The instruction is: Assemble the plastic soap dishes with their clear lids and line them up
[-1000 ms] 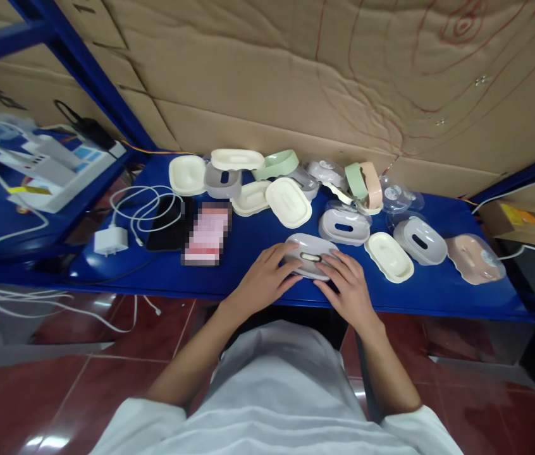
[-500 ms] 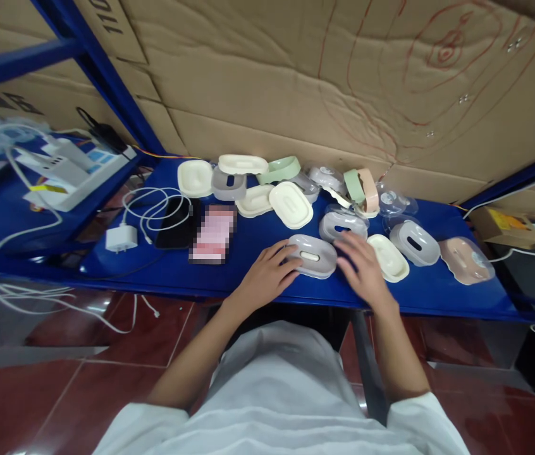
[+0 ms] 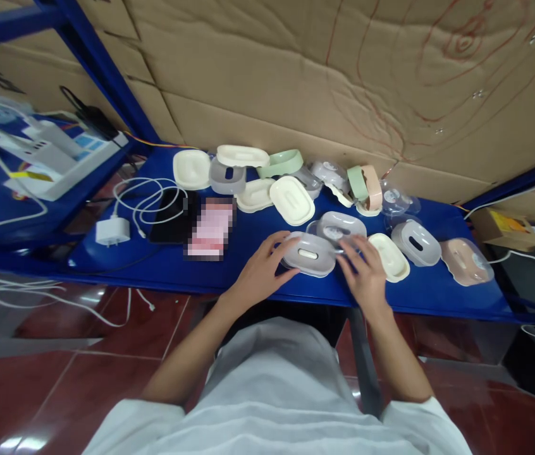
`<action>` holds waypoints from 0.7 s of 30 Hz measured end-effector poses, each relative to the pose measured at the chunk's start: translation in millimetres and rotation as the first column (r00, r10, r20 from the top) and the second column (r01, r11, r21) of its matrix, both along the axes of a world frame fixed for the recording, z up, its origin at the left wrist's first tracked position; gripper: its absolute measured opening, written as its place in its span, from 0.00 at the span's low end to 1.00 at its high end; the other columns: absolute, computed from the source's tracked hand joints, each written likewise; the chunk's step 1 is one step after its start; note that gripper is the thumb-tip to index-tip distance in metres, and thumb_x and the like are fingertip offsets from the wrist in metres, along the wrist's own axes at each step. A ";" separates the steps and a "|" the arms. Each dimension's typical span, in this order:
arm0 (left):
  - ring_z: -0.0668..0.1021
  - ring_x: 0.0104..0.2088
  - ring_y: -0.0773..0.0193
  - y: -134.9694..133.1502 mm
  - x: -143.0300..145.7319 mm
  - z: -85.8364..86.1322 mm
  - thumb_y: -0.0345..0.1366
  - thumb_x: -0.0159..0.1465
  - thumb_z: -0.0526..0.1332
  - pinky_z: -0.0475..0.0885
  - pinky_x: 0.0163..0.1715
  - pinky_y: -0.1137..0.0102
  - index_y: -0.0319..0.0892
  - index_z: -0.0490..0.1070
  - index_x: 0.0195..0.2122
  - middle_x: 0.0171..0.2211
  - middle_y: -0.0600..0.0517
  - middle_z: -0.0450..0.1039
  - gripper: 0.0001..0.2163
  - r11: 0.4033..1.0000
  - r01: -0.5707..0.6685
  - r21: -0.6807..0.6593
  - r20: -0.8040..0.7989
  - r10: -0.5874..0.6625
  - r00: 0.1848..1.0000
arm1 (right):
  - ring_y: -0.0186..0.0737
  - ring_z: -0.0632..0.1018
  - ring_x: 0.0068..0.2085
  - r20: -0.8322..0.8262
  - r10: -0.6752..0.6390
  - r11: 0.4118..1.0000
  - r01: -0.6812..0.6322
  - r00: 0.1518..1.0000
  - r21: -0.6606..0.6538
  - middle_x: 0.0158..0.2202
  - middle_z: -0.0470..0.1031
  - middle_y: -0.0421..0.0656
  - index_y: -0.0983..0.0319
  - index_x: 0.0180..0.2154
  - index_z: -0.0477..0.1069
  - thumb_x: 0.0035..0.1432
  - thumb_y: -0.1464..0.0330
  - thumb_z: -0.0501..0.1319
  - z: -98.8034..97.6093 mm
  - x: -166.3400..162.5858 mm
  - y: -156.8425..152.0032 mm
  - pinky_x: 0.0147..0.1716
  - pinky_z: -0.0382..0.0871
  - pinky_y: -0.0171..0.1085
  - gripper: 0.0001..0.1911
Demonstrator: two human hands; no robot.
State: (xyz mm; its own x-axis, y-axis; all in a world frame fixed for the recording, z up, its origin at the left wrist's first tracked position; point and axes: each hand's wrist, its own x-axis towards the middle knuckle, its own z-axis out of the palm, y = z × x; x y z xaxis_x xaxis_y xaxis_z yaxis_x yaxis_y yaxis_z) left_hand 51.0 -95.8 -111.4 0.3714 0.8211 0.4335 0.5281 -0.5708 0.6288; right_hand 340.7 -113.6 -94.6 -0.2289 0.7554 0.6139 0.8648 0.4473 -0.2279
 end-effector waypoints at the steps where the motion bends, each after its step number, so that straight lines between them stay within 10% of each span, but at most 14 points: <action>1: 0.71 0.70 0.47 -0.1 -0.4 0.2 0.38 0.70 0.69 0.75 0.67 0.52 0.54 0.58 0.74 0.71 0.41 0.62 0.34 0.999 0.005 -0.032 0.012 -0.005 1.000 | 0.56 0.76 0.66 -0.002 0.052 0.999 -0.052 0.999 -0.009 0.64 0.76 0.49 0.50 0.68 0.71 0.74 0.65 0.62 -2.9 -7.3 -9.5 0.66 0.75 0.59 0.24; 6: 0.68 0.72 0.45 0.8 -2.4 -2.7 0.39 0.70 0.70 0.69 0.71 0.49 0.56 0.54 0.76 0.73 0.42 0.60 0.37 0.994 0.057 -0.090 -0.004 -0.058 0.998 | 0.58 0.73 0.68 -0.025 0.245 0.960 -0.246 0.969 -0.130 0.65 0.72 0.50 0.46 0.72 0.65 0.71 0.62 0.66 -12.4 -24.1 -25.5 0.66 0.74 0.60 0.31; 21: 0.64 0.75 0.45 4.8 -3.8 -2.0 0.41 0.71 0.69 0.64 0.73 0.47 0.55 0.51 0.77 0.75 0.41 0.57 0.38 0.975 0.109 -0.192 0.056 -0.100 0.993 | 0.53 0.76 0.56 0.032 0.073 0.990 -0.069 0.997 -0.127 0.54 0.71 0.49 0.47 0.68 0.71 0.70 0.57 0.68 -12.5 -39.0 -24.4 0.59 0.71 0.55 0.28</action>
State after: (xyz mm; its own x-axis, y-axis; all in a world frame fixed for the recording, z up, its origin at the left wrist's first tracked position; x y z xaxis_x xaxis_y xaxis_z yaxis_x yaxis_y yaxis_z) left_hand 47.2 -91.0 -113.4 0.4435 0.8488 0.2881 0.4402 -0.4862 0.7549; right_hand 301.6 -138.0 -107.1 -0.3052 0.8071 0.5054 0.8407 0.4776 -0.2551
